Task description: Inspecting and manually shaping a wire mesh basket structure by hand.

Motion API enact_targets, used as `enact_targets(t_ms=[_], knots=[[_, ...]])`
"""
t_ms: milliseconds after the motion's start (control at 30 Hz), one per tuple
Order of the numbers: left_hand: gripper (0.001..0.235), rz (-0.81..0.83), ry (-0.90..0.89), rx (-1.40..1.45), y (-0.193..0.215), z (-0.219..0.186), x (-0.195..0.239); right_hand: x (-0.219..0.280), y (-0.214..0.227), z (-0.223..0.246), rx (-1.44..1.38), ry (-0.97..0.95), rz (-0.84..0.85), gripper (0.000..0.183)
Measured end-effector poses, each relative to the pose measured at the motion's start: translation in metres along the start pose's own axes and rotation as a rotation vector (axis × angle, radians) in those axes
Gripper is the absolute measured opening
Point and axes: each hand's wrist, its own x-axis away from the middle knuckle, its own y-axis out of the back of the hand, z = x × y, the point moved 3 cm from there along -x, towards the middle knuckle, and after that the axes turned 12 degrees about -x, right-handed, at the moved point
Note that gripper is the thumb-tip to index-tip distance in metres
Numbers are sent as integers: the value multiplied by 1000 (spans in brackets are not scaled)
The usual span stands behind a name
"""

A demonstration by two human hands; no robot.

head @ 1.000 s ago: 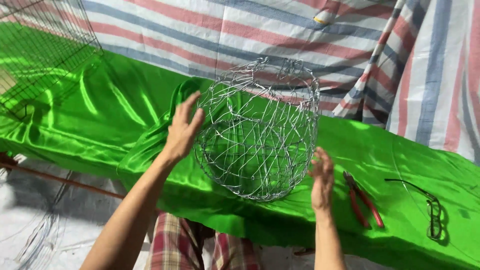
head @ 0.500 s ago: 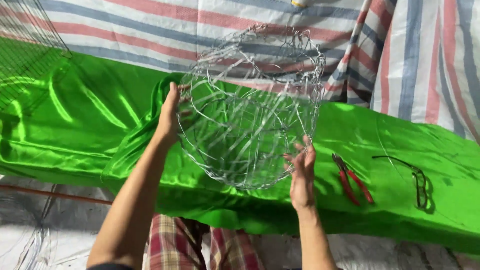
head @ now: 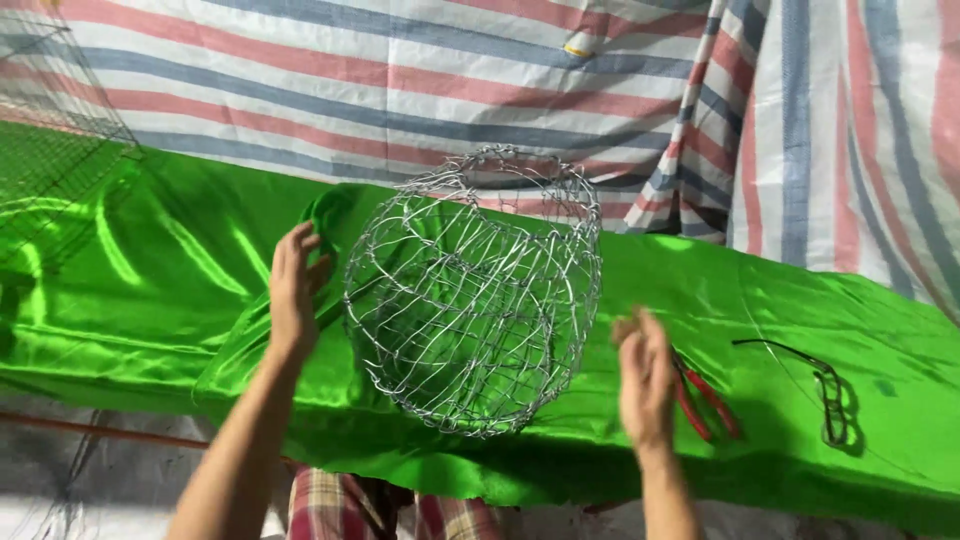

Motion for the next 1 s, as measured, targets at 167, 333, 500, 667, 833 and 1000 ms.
enact_targets(t_ms=[167,333,500,667,833,1000], knots=[[84,-363,-12,139,-30,26,83,-104,-27,57,77,369,143,76],[87,-369,-15,155,-60,30,83,-166,-84,87,-20,273,400,89],[87,-352,52,211,-63,26,76,-162,-113,92,74,108,527,98],[79,-333,47,237,-62,23,73,-168,-136,76,105,99,548,96],[78,-362,61,220,-57,19,69,-170,-153,67,46,36,561,95],[83,-401,97,279,-56,17,62,-169,-162,64,10,20,578,96]])
